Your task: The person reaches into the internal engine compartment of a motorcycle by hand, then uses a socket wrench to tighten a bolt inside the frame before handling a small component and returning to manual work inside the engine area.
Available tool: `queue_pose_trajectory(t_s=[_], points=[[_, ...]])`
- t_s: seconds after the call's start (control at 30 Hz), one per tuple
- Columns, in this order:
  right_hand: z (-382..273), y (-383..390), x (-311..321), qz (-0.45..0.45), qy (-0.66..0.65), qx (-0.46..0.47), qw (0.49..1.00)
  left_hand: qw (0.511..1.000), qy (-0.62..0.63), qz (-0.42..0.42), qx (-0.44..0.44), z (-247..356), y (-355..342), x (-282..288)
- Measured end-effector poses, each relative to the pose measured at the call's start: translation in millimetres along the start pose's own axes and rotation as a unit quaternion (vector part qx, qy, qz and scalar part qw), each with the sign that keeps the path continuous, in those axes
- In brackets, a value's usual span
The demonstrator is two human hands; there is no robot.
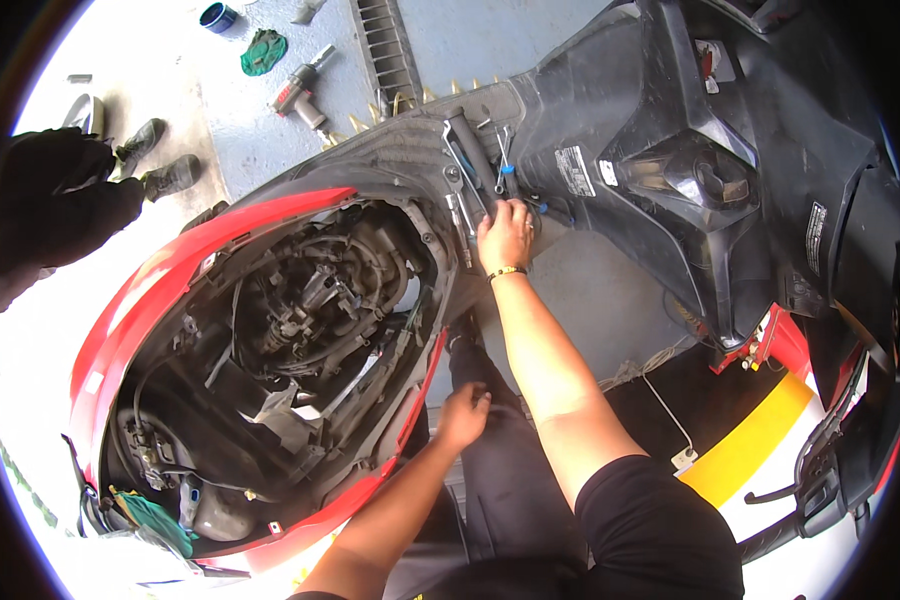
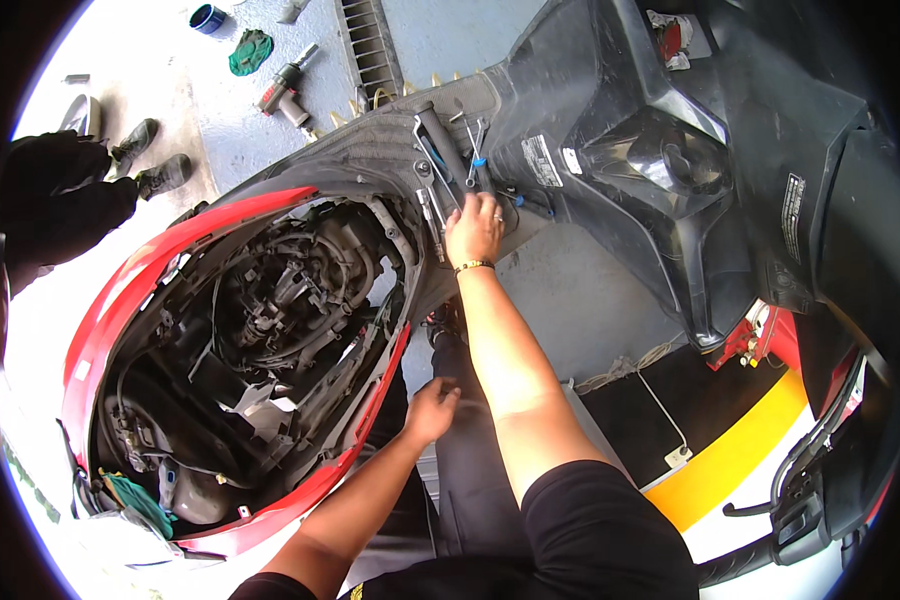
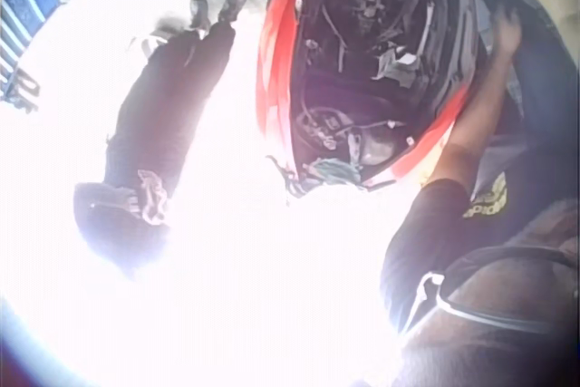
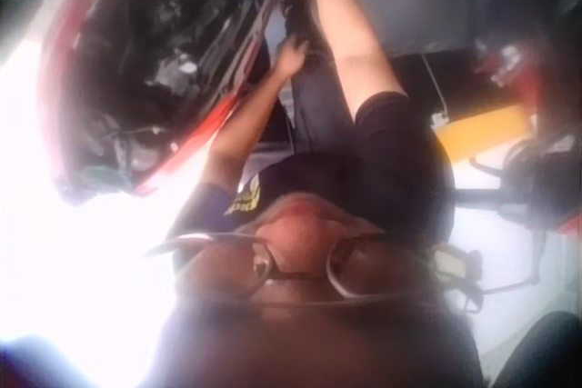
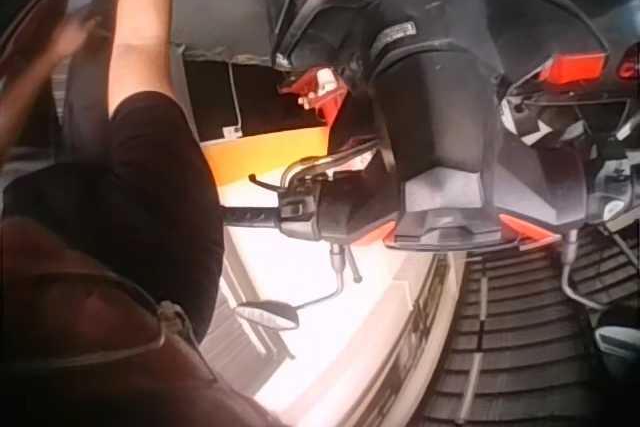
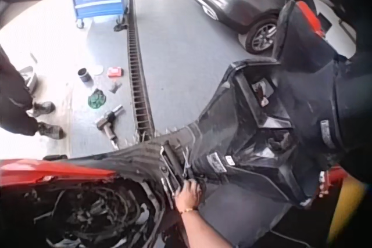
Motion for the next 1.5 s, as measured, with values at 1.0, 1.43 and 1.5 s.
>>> queue_pose_trajectory(t_s=[1.0, 1.43, 1.5], points=[[86, 68, 347, 0.428, -0.054, -0.038, 0.901, 0.605, -0.597, -0.214, -0.481, 444, 8, -101], [154, 16, 358, 0.173, -0.176, -0.008, 0.969, 0.528, -0.633, 0.005, -0.566, 437, -27, -138], [148, 11, 358, 0.144, -0.145, -0.016, 0.979, 0.527, -0.632, 0.008, -0.567, 434, -30, -139]])
Point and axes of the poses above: each hand's wrist, its own y-axis away from the middle knuckle, its own x-axis out of the back of the hand, z = x × y, the point moved 4 cm from there along -y, towards the middle knuckle, and after that the axes turned 3 degrees about y, right-handed, at the moved point
